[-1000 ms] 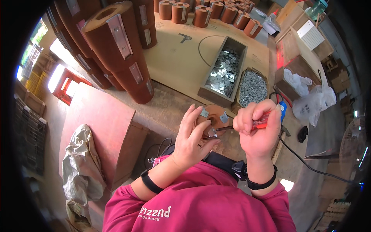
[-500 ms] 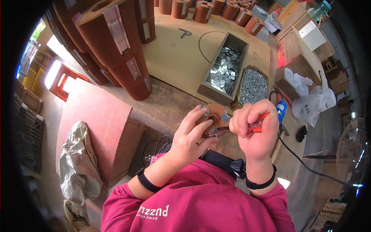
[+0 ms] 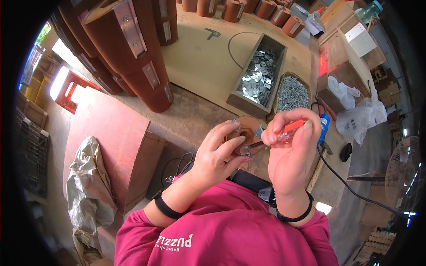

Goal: Assembling wooden furniture components using a hammer and electric screwdriver.

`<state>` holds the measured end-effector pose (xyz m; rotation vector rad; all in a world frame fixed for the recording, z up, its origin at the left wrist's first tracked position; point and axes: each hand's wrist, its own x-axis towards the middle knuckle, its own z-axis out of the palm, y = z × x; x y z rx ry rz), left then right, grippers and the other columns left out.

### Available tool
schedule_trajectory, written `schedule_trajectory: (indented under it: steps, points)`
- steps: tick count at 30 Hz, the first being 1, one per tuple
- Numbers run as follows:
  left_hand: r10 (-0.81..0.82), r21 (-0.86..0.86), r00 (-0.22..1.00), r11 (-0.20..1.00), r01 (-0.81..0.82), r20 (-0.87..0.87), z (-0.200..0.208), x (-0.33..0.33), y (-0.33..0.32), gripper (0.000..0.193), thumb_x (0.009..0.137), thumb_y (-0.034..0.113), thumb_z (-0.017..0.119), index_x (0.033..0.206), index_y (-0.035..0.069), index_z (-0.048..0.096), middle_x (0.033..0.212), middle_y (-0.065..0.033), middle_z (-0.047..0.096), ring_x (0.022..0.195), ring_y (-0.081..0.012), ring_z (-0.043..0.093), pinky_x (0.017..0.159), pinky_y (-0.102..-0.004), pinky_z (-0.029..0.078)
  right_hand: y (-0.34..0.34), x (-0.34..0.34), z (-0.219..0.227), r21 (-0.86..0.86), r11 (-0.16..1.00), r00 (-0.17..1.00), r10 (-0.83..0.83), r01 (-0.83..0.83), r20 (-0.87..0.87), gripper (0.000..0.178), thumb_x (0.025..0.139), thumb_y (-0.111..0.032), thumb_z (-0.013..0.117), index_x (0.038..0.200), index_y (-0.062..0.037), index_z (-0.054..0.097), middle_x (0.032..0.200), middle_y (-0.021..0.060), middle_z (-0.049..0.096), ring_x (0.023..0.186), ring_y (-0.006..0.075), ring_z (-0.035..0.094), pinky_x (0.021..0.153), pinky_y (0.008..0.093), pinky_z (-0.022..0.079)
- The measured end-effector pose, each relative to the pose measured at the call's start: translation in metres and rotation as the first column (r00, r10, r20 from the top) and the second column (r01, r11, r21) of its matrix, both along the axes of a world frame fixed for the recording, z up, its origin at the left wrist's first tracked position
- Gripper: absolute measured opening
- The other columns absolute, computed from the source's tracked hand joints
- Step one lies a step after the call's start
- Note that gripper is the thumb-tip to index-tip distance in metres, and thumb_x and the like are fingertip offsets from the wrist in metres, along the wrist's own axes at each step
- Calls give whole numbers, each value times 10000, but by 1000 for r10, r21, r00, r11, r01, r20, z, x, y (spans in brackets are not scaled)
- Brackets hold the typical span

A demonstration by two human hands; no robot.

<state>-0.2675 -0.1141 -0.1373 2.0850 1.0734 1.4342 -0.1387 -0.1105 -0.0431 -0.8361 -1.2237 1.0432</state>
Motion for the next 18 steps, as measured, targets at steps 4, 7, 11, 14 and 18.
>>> schedule_trajectory:
  steps: [4, 7, 11, 14, 18]
  points:
    - [-8, 19, 999, 1000, 8, -35, 1, -2, 3, 481, 546, 154, 784, 975, 44, 596, 1128, -162, 501, 1017, -334, 518, 814, -391, 453, -1, -3, 1, 14, 1000, 1000, -20, 20, 17, 285, 930, -356, 386, 998, -80, 404, 788, 70, 460, 670, 140, 419, 615, 287, 369]
    - [0, 32, 999, 999, 1, -50, 0, -3, 3, 479, 540, 157, 782, 970, 51, 598, 1121, -156, 506, 997, -329, 523, 799, -386, 452, 4, 0, -2, 3, 999, 990, 52, -52, -128, 243, 921, -319, 401, 974, -82, 409, 787, 73, 464, 665, 148, 419, 601, 286, 366]
    - [5, 29, 999, 1000, -4, -41, -1, -2, 3, 468, 536, 156, 782, 957, 57, 604, 1113, -150, 516, 970, -320, 528, 779, -380, 455, 6, 6, -1, 10, 997, 988, 78, -77, -131, 221, 912, -298, 403, 943, -79, 406, 784, 79, 464, 658, 153, 419, 584, 287, 361]
    - [11, 18, 999, 1000, -10, -42, -1, -2, 4, 462, 530, 157, 784, 946, 59, 608, 1110, -146, 523, 942, -308, 534, 760, -372, 457, 6, 9, -1, -14, 996, 984, 87, -90, -154, 213, 905, -290, 387, 923, -79, 399, 779, 84, 460, 650, 157, 415, 576, 290, 361]
    - [16, 18, 999, 1000, -15, -52, -1, -2, 4, 465, 521, 162, 788, 939, 61, 611, 1110, -147, 524, 924, -295, 537, 738, -358, 458, 5, 8, -2, 11, 996, 986, 90, -89, -142, 218, 906, -288, 363, 922, -72, 392, 776, 91, 455, 643, 160, 408, 580, 292, 362]
